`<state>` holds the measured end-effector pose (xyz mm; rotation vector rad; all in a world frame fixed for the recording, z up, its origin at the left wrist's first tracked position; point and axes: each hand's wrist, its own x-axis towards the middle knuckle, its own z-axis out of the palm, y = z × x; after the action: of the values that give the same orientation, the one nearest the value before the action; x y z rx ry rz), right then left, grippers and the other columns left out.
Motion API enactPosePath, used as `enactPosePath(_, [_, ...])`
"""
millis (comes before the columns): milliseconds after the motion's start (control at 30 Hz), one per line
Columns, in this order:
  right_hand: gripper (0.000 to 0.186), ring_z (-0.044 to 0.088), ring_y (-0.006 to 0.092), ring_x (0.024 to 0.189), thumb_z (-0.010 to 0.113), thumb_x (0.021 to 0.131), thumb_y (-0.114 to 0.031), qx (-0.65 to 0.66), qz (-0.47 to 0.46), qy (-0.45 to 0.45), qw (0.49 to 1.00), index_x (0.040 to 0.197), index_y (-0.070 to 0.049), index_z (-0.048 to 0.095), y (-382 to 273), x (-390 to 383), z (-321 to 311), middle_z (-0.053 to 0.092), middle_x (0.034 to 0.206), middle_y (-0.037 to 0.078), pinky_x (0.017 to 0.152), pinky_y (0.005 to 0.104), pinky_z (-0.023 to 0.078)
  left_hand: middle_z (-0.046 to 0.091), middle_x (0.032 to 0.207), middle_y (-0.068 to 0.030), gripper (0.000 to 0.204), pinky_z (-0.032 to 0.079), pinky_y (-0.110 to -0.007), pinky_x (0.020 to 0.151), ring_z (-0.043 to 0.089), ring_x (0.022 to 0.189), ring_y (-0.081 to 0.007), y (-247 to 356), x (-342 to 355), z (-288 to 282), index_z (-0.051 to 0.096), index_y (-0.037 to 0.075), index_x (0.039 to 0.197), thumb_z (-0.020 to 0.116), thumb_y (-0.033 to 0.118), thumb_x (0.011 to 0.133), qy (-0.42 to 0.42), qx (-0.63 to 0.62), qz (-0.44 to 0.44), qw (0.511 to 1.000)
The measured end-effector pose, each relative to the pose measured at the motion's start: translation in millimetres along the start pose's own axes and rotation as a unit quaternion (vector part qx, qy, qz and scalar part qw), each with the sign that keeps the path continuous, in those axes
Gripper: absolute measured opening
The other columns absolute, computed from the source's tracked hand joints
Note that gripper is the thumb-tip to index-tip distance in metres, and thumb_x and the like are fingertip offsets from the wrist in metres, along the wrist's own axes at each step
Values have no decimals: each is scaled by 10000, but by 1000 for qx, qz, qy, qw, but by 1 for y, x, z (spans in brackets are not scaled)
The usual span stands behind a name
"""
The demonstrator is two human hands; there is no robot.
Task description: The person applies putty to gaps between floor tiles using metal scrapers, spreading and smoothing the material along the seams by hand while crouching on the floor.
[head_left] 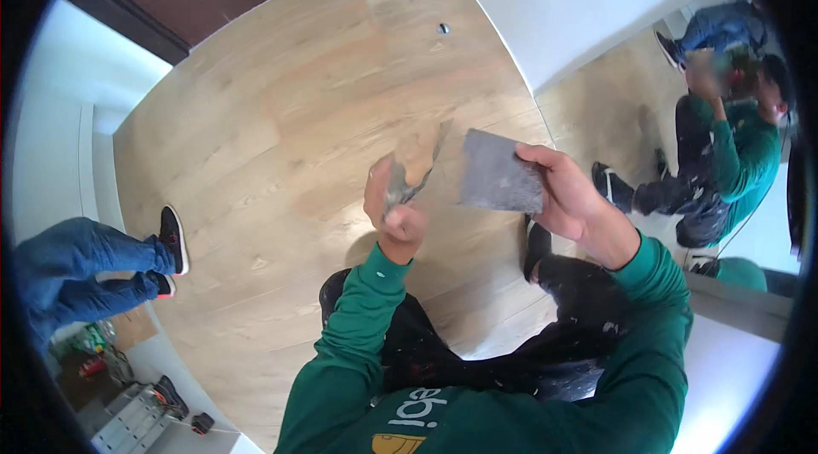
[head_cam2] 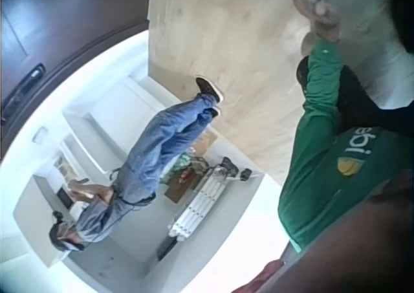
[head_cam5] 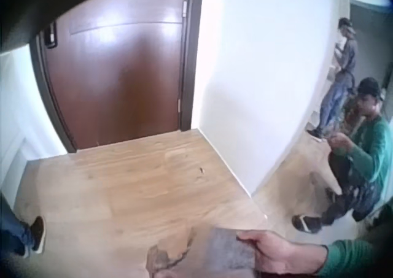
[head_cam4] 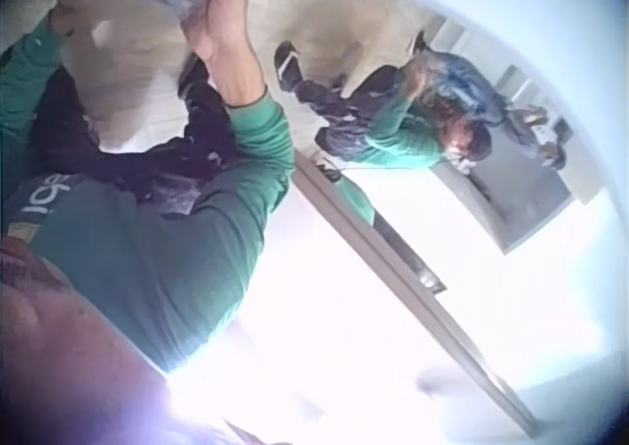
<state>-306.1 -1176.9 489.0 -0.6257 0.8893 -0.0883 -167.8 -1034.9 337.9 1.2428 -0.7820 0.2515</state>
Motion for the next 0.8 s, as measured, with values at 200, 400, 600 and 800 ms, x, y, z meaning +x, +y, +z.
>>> enactPosePath(200, [350,657,251,1031,437,995,-218,36,20,-12,999,1204,39,549,-11,-12,-16,648,1133,137,962,387,505,674,1108,-174,440,580,-361,752,689,975,-323,33,41,12,653,-4,1121,478,383,1006,-269,-15,233,934])
enactPosePath(400, [359,656,261,1032,431,994,-228,18,-14,39,999,1208,30,557,-33,-4,-49,651,1128,144,967,401,500,708,1056,-97,169,586,-299,719,701,958,-227,-11,50,29,718,46,987,648,105,845,-318,119,320,884])
enactPosePath(600, [333,651,261,1039,514,949,-143,34,-118,-38,992,1221,49,545,-58,61,-132,649,1139,150,1009,392,491,687,1067,-118,335,541,-332,818,666,957,-229,-66,-28,38,652,19,1140,478,280,1023,-55,11,-316,947])
enactPosePath(800, [333,635,236,1030,572,880,-8,-327,-267,37,906,1212,28,577,-33,185,-202,672,1081,114,931,379,491,549,1370,-97,508,504,-372,962,580,1178,-241,-86,23,7,453,18,1379,294,397,1079,285,-286,-490,773])
